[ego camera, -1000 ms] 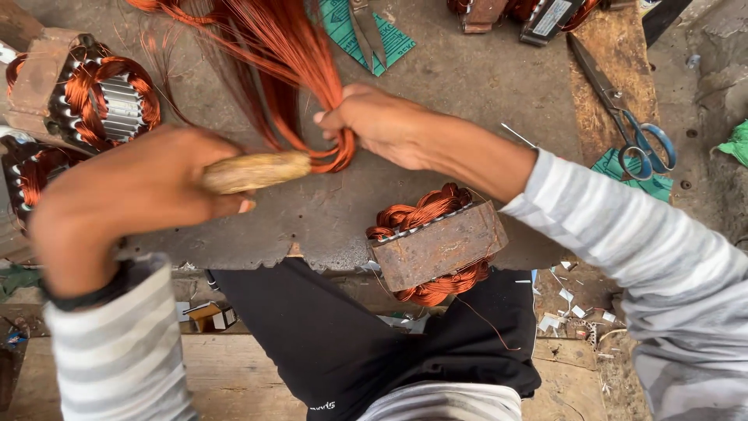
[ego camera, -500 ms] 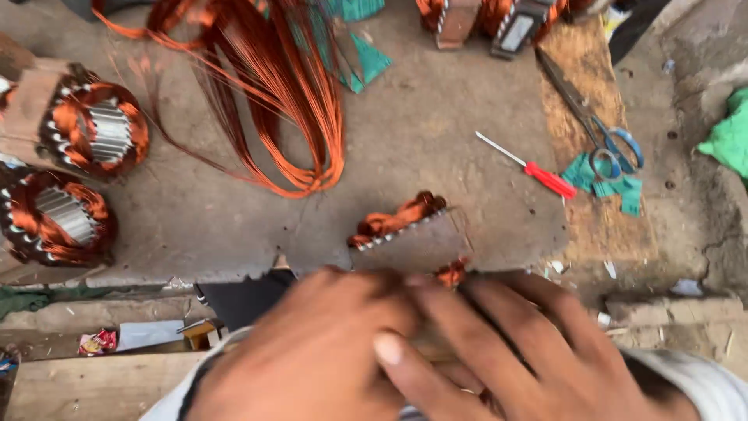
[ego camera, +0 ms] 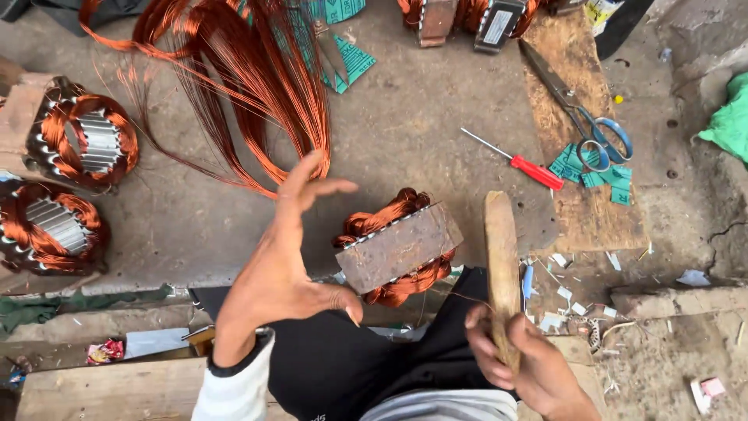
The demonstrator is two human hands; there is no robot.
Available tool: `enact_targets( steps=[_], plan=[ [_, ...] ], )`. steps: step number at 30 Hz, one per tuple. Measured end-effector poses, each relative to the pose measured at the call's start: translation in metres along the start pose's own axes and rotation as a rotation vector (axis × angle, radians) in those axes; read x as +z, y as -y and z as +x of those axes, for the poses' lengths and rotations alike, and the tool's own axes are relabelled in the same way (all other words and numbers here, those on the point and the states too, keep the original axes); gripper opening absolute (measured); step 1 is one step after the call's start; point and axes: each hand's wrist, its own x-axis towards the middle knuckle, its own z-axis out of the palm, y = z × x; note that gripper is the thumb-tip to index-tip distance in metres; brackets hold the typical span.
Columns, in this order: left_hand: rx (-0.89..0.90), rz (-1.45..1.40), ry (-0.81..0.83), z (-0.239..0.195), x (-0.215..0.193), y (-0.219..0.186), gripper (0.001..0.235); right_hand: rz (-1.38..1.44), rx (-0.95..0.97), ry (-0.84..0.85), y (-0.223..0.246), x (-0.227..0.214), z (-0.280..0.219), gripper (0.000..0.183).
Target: Manually winding copper wire coils onto an electric motor stator and shaping them with a wooden mallet.
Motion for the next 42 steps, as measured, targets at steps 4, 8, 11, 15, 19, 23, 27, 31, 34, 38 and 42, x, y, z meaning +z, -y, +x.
enact_targets(
  steps=[4,8,11,15,19,23,27,31,34,38,42],
  plan=[
    [0.025,-0.016,-0.023,-0.007,0.009,0.005,0.156,0.063,0.033,-0.068,0.004,0.025,0.006,0.074],
    [-0.009,0.103,-0.051,-0.002,0.020,0.003,0.153,-0.313,-0.090,-0.362,-0.017,0.008,0.003,0.069],
    [0.037,-0.056,-0.070,-0.004,0.029,0.019,0.146,-0.955,-0.319,-0.716,-0.025,0.008,0.006,0.070],
    [0.071,-0.379,-0.143,-0.003,0.048,0.025,0.130,-1.305,-0.500,-0.752,-0.024,0.025,0.005,0.072],
    [-0.023,-0.526,-0.275,0.019,0.053,-0.006,0.103,-1.391,-0.601,-0.594,-0.024,0.036,0.000,0.072],
    [-0.120,-0.075,-0.366,0.044,0.048,-0.046,0.084,-1.292,-0.460,-0.599,-0.028,0.035,-0.025,0.071],
    [-0.068,0.146,-0.338,0.063,0.047,-0.054,0.078,-1.043,-0.621,-0.522,-0.058,-0.046,-0.066,0.068],
    [-0.121,0.211,-0.319,0.062,0.059,-0.067,0.087,-1.026,-0.609,-0.385,-0.219,-0.209,-0.143,0.071],
    [-0.116,0.227,-0.329,0.064,0.063,-0.067,0.090,-1.270,-0.445,-0.225,-0.047,0.050,-0.005,0.075],
    [-0.097,0.247,-0.323,0.066,0.066,-0.065,0.089,-1.188,-0.596,-0.430,-0.071,0.013,-0.037,0.057],
    [-0.179,0.235,-0.301,0.074,0.066,-0.072,0.092,-1.216,-0.652,-0.439,-0.059,0.030,-0.023,0.053]
  ],
)
